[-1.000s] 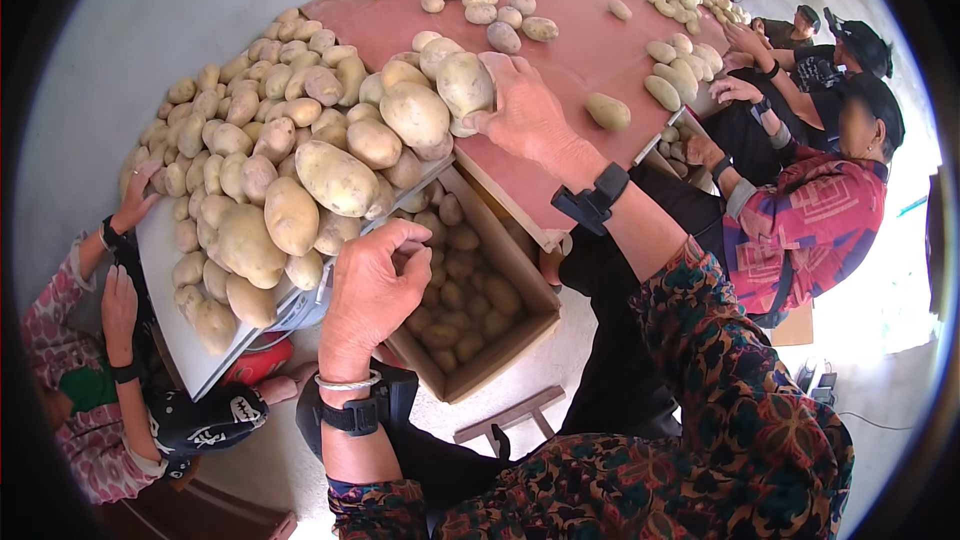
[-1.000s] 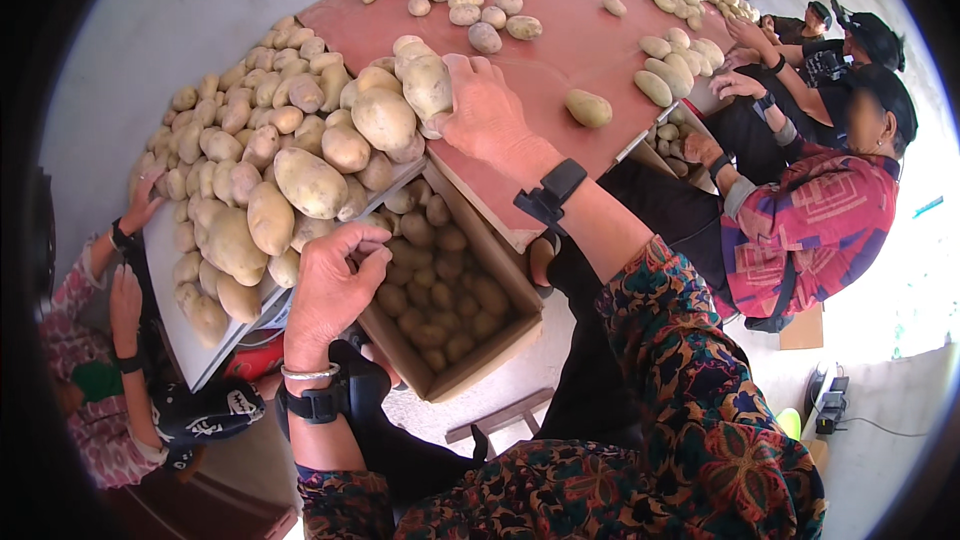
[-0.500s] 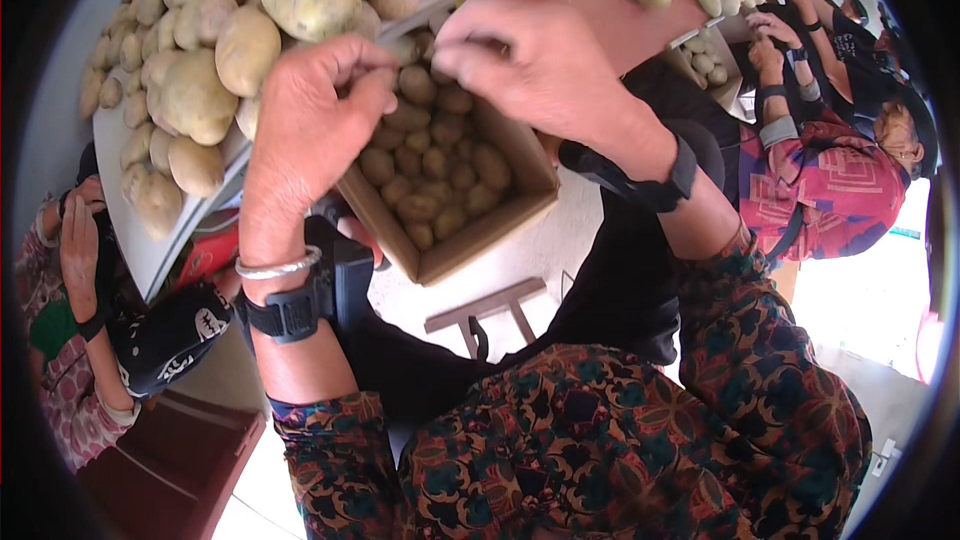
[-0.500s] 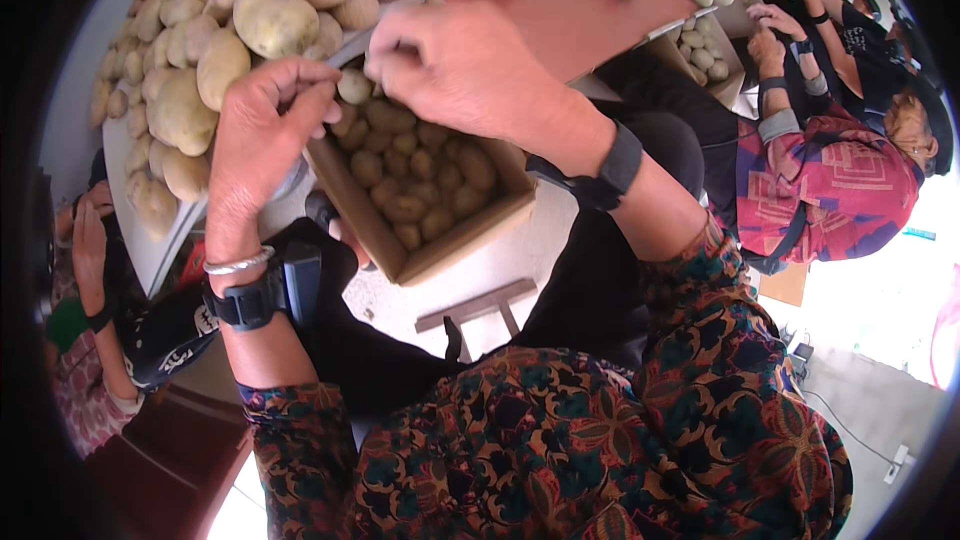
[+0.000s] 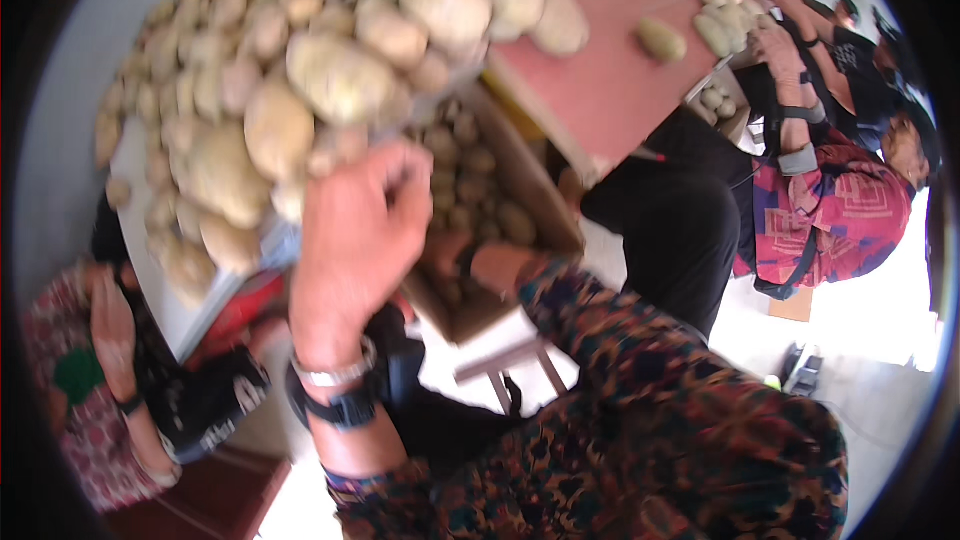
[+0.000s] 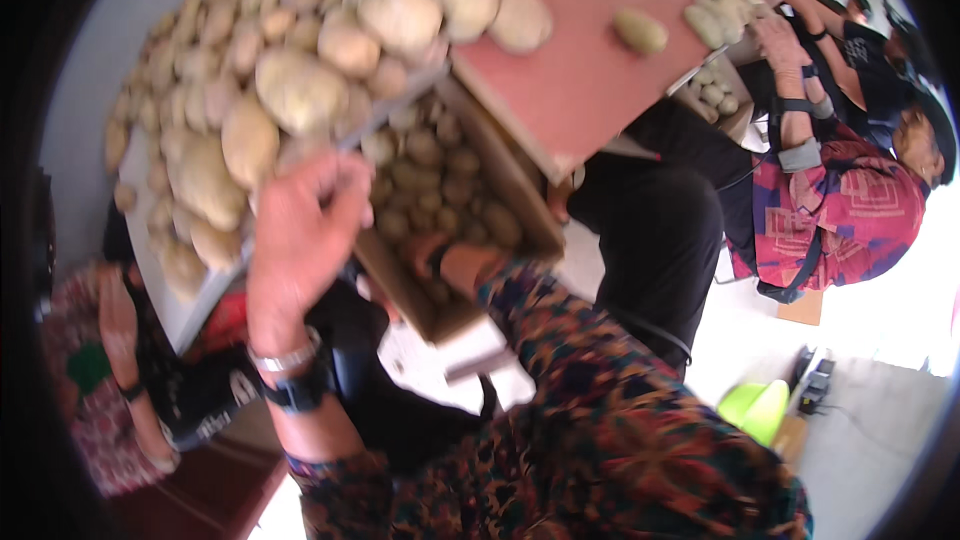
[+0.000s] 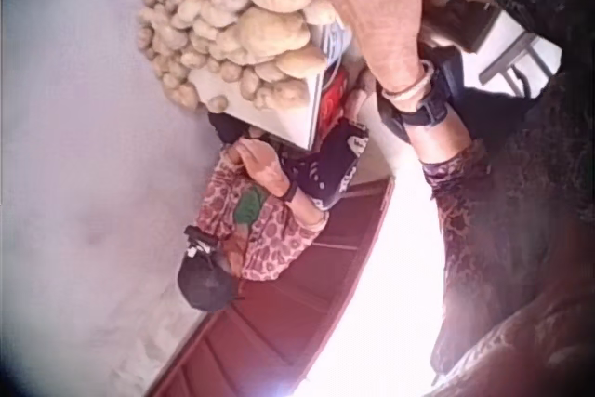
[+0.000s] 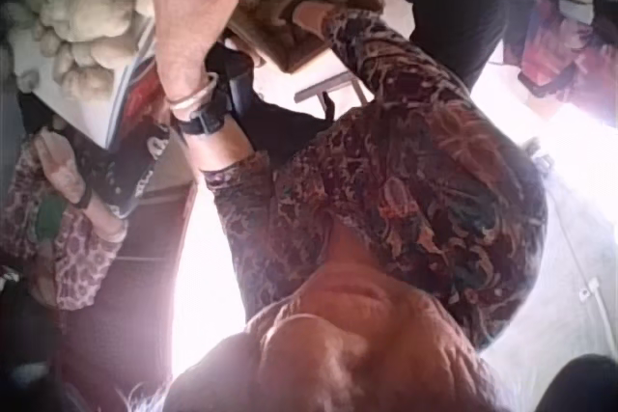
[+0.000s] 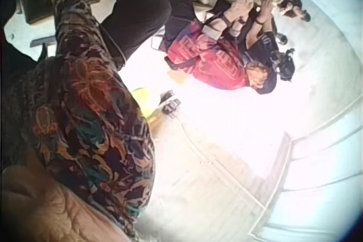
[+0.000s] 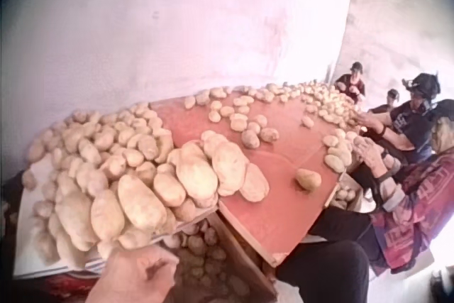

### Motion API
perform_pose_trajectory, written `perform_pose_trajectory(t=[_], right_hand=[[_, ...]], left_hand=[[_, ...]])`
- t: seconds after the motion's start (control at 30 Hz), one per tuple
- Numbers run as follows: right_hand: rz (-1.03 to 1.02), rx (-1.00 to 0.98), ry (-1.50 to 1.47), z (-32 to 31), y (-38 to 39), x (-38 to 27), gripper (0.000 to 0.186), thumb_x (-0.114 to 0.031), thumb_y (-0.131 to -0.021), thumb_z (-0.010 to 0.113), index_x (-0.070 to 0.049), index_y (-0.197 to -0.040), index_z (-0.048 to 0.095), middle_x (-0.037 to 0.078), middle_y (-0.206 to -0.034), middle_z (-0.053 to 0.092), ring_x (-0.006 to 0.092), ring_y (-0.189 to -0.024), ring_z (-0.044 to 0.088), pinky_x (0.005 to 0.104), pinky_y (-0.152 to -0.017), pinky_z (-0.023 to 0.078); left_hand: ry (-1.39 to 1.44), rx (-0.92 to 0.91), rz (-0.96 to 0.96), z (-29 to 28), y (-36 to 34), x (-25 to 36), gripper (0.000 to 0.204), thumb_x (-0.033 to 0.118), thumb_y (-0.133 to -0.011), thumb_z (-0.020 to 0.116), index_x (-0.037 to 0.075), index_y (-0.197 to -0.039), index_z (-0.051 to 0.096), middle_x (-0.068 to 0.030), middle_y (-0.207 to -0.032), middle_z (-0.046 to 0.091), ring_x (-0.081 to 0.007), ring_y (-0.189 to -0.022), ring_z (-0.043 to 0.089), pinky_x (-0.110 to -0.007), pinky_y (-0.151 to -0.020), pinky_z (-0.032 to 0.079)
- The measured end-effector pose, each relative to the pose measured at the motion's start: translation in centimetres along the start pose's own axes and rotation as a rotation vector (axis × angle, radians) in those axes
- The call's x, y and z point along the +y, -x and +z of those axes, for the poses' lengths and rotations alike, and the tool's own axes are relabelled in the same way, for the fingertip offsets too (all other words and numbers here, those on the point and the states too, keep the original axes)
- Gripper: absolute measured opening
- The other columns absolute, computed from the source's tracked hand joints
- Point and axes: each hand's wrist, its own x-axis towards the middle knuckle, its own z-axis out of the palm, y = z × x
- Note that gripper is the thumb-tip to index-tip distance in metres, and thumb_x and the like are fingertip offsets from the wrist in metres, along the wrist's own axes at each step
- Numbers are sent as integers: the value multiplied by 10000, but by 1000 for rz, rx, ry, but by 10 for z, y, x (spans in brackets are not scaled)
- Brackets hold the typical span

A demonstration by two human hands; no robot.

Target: Sorting potatoes from a table into a cardboard box.

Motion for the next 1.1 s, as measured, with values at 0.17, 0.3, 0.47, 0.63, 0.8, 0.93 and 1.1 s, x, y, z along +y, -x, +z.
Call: perform_pose_trajectory(t=[0.17,0.3,0.47,0.63,0.8,0.93,1.1], right_hand=[[243,-34,163,31,-5,-49,318,-302,-883,543,-129,-1062,740,123,-1104,720,306,-1043,686,450,-869,535],[137,-290,315,-13,15,-64,337,-295,-864,575,-150,-1130,721,104,-1118,718,276,-1047,690,447,-851,543],[153,-428,224,-89,36,-71,504,-291,-648,746,-127,-1123,709,130,-1078,717,300,-1001,692,444,-799,549],[-45,-309,-367,-168,87,-83,598,-286,-654,754,-8,-1163,609,141,-967,687,261,-850,683,380,-696,555],[-286,-143,-339,-273,127,-121,578,-274,-692,781,28,-1145,586,133,-998,635,225,-898,636,346,-749,516],[-497,118,-550,-345,138,-160,445,-217,-755,734,-43,-1136,586,74,-1024,607,155,-993,573,301,-837,474],[-526,690,-325,-375,86,-228,424,-187,-782,703,-6,-1142,571,138,-988,665,265,-865,660,390,-790,536]], left_hand=[[74,-59,-127,-5,17,10,104,20,-886,612,-34,-951,673,-54,-684,649,-83,-626,618,-247,-574,474],[32,-45,-145,-10,25,12,105,22,-882,614,-33,-947,675,-62,-666,645,-88,-622,617,-252,-567,472],[-74,16,14,-3,23,-4,104,35,-870,612,-22,-921,683,-81,-653,653,-121,-608,628,-280,-575,487],[-139,76,40,-1,24,-1,97,37,-834,611,-9,-876,687,-97,-656,659,-159,-591,637,-304,-586,502],[-77,376,-39,-3,26,-6,88,49,-859,607,1,-863,680,-66,-637,649,-122,-561,618,-274,-559,484],[546,707,-121,-9,18,4,110,90,-933,597,-6,-916,647,-29,-704,643,-65,-588,538,-212,-539,435],[914,906,-163,-28,15,0,120,137,-906,644,28,-956,651,-29,-701,642,-64,-548,508,-187,-477,330]])
